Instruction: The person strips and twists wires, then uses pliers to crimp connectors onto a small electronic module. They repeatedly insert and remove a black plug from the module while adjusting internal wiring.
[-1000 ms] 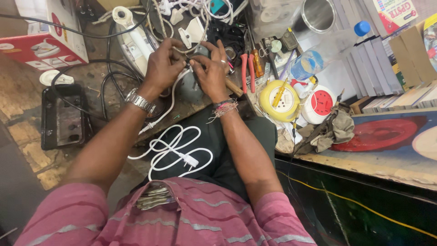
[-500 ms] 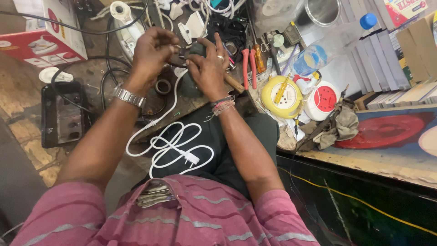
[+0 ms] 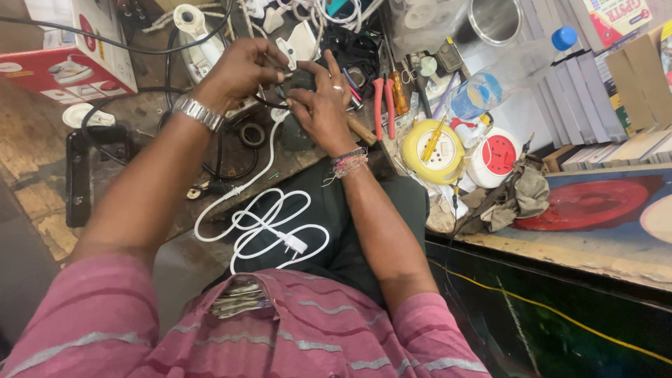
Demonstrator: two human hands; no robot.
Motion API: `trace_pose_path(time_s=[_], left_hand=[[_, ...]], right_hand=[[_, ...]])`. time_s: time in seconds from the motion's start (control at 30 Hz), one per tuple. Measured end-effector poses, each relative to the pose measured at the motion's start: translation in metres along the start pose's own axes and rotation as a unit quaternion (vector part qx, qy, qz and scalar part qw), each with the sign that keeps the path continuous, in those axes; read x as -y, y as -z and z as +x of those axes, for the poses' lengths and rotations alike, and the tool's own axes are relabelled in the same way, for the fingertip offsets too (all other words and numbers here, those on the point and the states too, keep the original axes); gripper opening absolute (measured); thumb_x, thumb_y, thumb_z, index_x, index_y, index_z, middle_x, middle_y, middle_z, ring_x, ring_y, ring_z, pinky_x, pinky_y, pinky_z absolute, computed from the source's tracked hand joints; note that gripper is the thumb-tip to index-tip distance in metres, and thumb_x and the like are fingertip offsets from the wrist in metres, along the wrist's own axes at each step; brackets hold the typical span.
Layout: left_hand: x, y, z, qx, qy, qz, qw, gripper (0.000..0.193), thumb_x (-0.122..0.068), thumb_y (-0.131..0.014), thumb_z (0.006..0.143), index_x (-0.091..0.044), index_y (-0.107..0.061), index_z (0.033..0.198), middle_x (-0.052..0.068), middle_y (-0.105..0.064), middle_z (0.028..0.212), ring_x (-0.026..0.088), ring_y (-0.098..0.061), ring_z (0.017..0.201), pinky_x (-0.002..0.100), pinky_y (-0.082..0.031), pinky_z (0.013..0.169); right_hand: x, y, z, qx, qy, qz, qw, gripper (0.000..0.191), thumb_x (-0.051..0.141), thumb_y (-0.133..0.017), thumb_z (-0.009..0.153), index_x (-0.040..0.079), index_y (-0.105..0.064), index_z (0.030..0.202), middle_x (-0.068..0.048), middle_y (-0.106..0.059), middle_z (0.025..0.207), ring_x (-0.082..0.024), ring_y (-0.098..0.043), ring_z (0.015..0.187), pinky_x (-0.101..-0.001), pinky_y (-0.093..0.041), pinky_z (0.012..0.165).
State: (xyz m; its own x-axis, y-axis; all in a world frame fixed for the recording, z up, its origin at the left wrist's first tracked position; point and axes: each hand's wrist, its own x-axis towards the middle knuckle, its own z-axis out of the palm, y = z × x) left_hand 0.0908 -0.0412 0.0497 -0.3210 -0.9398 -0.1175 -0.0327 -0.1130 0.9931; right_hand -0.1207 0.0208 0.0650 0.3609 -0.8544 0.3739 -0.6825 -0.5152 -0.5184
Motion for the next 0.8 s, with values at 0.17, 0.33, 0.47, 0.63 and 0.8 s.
trace_pose_path(time_s=[0.17, 0.33, 0.47, 0.63, 0.8], left_hand=[[0.01, -0.003, 0.001, -0.037, 0.024, -0.025, 0.999, 0.013, 0.006, -0.068, 0.088, 0.0, -0.071, 0.1, 0.005, -0.071, 0.082, 0.009, -0.065, 0.066, 0.023, -0.05, 0.056], [0.006, 0.003, -0.013, 0.018, 0.059, -0.032, 0.998, 0.016, -0.001, -0.063, 0.093, -0.001, -0.073, 0.105, 0.004, -0.074, 0.087, 0.008, -0.068, 0.073, 0.021, -0.052, 0.061], [0.001, 0.002, -0.022, 0.026, 0.035, 0.086, 0.995, 0.016, -0.015, -0.069, 0.094, -0.003, -0.073, 0.103, 0.002, -0.073, 0.086, 0.008, -0.066, 0.073, 0.024, -0.05, 0.06], [0.009, -0.018, -0.027, -0.11, -0.025, 0.189, 0.975, 0.022, -0.023, -0.075, 0.094, -0.001, -0.073, 0.093, 0.005, -0.067, 0.076, 0.011, -0.058, 0.066, 0.031, -0.046, 0.058], [0.02, -0.035, -0.023, -0.2, -0.019, 0.178, 0.963, 0.03, -0.025, -0.077, 0.096, 0.002, -0.07, 0.084, 0.005, -0.063, 0.071, 0.013, -0.054, 0.061, 0.033, -0.043, 0.056]], right_hand=[[-0.013, -0.009, 0.001, -0.028, -0.022, 0.053, 0.998, 0.015, 0.024, -0.079, 0.087, 0.02, -0.083, 0.101, -0.009, -0.054, 0.146, -0.041, -0.026, 0.152, -0.0564, -0.024, 0.121], [-0.025, -0.019, 0.003, -0.06, -0.068, 0.108, 0.99, 0.019, 0.023, -0.079, 0.089, 0.018, -0.082, 0.106, -0.01, -0.055, 0.146, -0.042, -0.03, 0.151, -0.0544, -0.027, 0.123], [-0.023, -0.019, 0.003, -0.057, -0.088, 0.081, 0.991, 0.018, 0.023, -0.079, 0.088, 0.019, -0.083, 0.105, -0.009, -0.054, 0.147, -0.041, -0.028, 0.151, -0.0577, -0.025, 0.119], [-0.005, -0.017, 0.0, -0.063, -0.066, -0.002, 0.996, 0.015, 0.024, -0.08, 0.087, 0.021, -0.083, 0.101, -0.009, -0.052, 0.146, -0.039, -0.026, 0.151, -0.059, -0.021, 0.116], [0.004, -0.021, 0.0, -0.101, -0.05, -0.054, 0.992, 0.016, 0.023, -0.078, 0.088, 0.022, -0.082, 0.103, -0.009, -0.05, 0.148, -0.038, -0.027, 0.152, -0.0587, -0.019, 0.12]])
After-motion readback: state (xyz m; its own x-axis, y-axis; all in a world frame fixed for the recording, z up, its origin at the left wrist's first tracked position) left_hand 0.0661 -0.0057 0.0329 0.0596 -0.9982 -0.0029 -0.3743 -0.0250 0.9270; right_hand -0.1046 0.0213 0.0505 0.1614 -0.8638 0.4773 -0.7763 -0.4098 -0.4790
